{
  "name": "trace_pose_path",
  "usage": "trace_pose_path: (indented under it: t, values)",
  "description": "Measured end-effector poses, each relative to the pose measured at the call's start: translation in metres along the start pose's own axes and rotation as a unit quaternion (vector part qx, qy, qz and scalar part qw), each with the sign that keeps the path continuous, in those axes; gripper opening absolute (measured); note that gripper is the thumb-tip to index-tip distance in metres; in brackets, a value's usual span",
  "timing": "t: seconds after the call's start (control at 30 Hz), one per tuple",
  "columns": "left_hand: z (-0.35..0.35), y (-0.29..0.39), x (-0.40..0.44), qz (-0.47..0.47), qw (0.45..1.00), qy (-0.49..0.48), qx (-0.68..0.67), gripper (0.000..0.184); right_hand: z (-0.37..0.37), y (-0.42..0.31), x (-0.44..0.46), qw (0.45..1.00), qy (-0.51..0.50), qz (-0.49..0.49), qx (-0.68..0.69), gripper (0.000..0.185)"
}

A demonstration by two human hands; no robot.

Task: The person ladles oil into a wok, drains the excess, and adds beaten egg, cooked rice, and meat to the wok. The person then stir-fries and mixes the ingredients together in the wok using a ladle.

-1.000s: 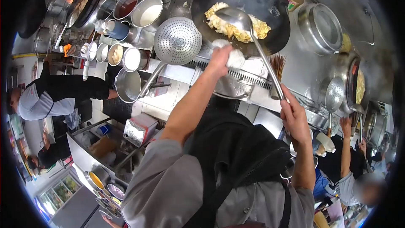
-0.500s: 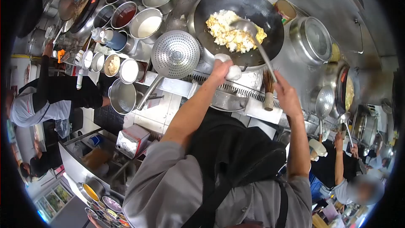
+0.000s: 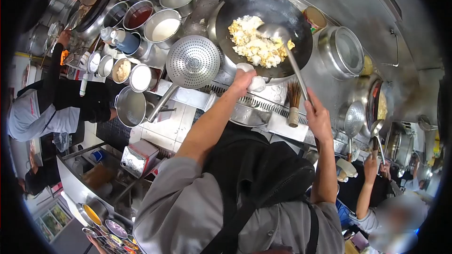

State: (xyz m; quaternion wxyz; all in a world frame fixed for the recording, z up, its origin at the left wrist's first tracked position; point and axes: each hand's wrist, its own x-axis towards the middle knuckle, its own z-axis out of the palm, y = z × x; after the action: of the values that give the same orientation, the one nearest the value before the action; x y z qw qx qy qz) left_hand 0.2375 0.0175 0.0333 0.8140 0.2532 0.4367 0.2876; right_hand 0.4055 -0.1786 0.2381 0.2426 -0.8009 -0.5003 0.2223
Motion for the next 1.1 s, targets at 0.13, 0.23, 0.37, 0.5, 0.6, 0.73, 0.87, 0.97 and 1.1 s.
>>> trace_pose_path:
  t: [0.13, 0.23, 0.37, 0.5, 0.6, 0.73, 0.87, 0.97, 1.1]
  values:
    - [0.001, -0.001, -0.001, 0.002, 1.0, 0.029, -0.002, 0.051, 0.019, 0.023, -0.005, 0.996, 0.051, 0.006, -0.067, 0.045]
    - [-0.002, -0.005, 0.002, 0.011, 1.0, 0.021, -0.012, 0.049, 0.055, 0.092, 0.013, 0.996, 0.023, -0.042, -0.077, 0.047]
    - [-0.011, -0.016, 0.017, 0.019, 1.0, 0.017, -0.015, 0.044, 0.021, 0.073, 0.011, 0.992, 0.019, -0.122, 0.004, 0.05]
    - [-0.003, -0.009, 0.007, 0.001, 0.998, 0.062, -0.022, 0.039, 0.017, 0.049, 0.001, 0.998, 0.001, -0.057, -0.029, 0.048]
    - [0.0, -0.004, -0.001, 0.002, 0.999, 0.039, -0.021, 0.035, 0.022, 0.056, 0.019, 0.995, -0.091, 0.011, -0.05, 0.044]
    - [0.002, -0.005, -0.003, 0.04, 0.998, 0.055, -0.003, 0.029, 0.008, 0.073, 0.038, 0.992, -0.061, -0.078, 0.077, 0.042]
    - [0.006, -0.002, -0.008, 0.033, 0.998, 0.049, -0.009, 0.027, -0.009, 0.023, 0.051, 0.995, -0.021, -0.05, 0.082, 0.045]
    - [0.003, -0.002, -0.001, 0.038, 0.999, 0.034, -0.001, 0.028, 0.019, 0.016, 0.075, 0.998, -0.031, 0.01, -0.049, 0.051]
    - [-0.006, -0.013, 0.015, 0.082, 0.996, 0.031, 0.011, 0.037, 0.048, 0.072, 0.062, 0.995, -0.058, -0.087, 0.003, 0.046]
